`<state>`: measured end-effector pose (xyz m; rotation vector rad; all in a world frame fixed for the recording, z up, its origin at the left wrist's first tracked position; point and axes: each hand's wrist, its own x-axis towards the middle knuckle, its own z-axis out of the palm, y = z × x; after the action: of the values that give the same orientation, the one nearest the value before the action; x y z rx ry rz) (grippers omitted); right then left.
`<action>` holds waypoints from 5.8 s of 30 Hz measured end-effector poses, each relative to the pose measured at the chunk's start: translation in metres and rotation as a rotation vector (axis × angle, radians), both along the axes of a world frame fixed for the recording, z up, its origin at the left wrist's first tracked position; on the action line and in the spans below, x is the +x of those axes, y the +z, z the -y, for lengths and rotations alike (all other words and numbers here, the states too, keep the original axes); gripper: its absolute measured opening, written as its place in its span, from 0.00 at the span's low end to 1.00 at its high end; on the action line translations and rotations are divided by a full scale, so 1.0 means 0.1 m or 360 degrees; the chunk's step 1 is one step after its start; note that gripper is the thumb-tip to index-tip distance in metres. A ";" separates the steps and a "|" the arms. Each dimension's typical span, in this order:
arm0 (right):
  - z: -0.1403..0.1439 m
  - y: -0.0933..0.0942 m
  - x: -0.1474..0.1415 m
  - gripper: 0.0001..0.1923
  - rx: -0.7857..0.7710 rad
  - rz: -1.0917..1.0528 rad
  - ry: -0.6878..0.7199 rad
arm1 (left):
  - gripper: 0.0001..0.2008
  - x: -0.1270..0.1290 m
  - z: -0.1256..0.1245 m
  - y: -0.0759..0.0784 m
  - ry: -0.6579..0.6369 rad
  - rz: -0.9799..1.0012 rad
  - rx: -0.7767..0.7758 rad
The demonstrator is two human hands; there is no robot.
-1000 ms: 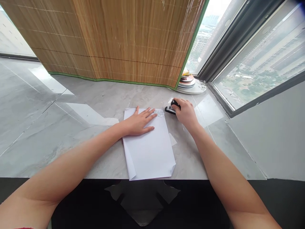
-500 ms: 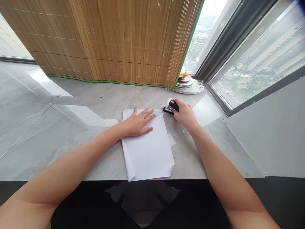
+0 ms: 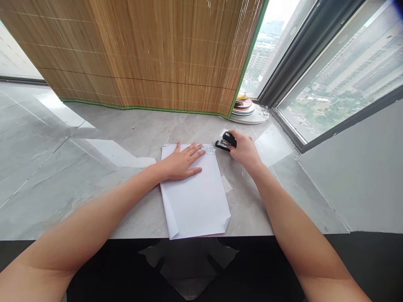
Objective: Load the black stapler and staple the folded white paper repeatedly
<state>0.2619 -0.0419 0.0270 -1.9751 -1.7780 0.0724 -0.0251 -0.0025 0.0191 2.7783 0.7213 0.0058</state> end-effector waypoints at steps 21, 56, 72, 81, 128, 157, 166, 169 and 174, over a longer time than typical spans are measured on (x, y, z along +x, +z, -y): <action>0.46 -0.05 -0.91 0.07 -0.0135 -0.0432 0.0772 | 0.18 -0.47 -0.86 -0.15 0.1244 0.1883 -0.0078; 0.50 -0.45 1.35 0.17 -0.0107 0.0243 -0.0395 | 0.12 -0.54 -0.84 -0.11 0.1424 0.1959 -0.0383; -0.21 -0.51 0.60 0.46 -0.0336 0.0281 0.0378 | 0.14 -1.05 -1.17 0.05 0.1379 0.2519 -0.0619; -0.64 -0.55 -0.46 0.43 -0.0421 0.0449 0.0364 | 0.25 -2.17 -1.19 0.16 0.0785 0.3133 -0.0897; -0.18 -0.05 -0.84 0.26 0.0177 -0.1061 0.0832 | 0.18 -0.38 -0.71 -0.09 0.0754 0.1112 -0.0411; 0.14 -0.05 -0.49 0.18 -0.0050 -0.0395 0.1140 | 0.10 -0.58 -0.62 0.11 0.0466 0.0009 0.0021; 0.14 -0.06 -0.55 0.11 0.0006 -0.0532 0.0854 | 0.12 -0.58 -0.61 0.14 0.0551 -0.0019 -0.0049; 0.13 -0.08 -0.56 0.11 -0.0063 -0.0531 0.0816 | 0.13 -0.57 -0.61 0.12 0.0573 -0.0006 -0.0017; 0.13 0.04 -0.46 0.17 -0.0289 -0.0649 0.0907 | 0.14 -0.58 -0.63 0.10 0.0575 0.0011 -0.0005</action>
<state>0.2156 -0.0550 0.0308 -1.3654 -2.0313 0.7852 -0.0829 0.0603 0.0291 2.6030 1.2076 0.0846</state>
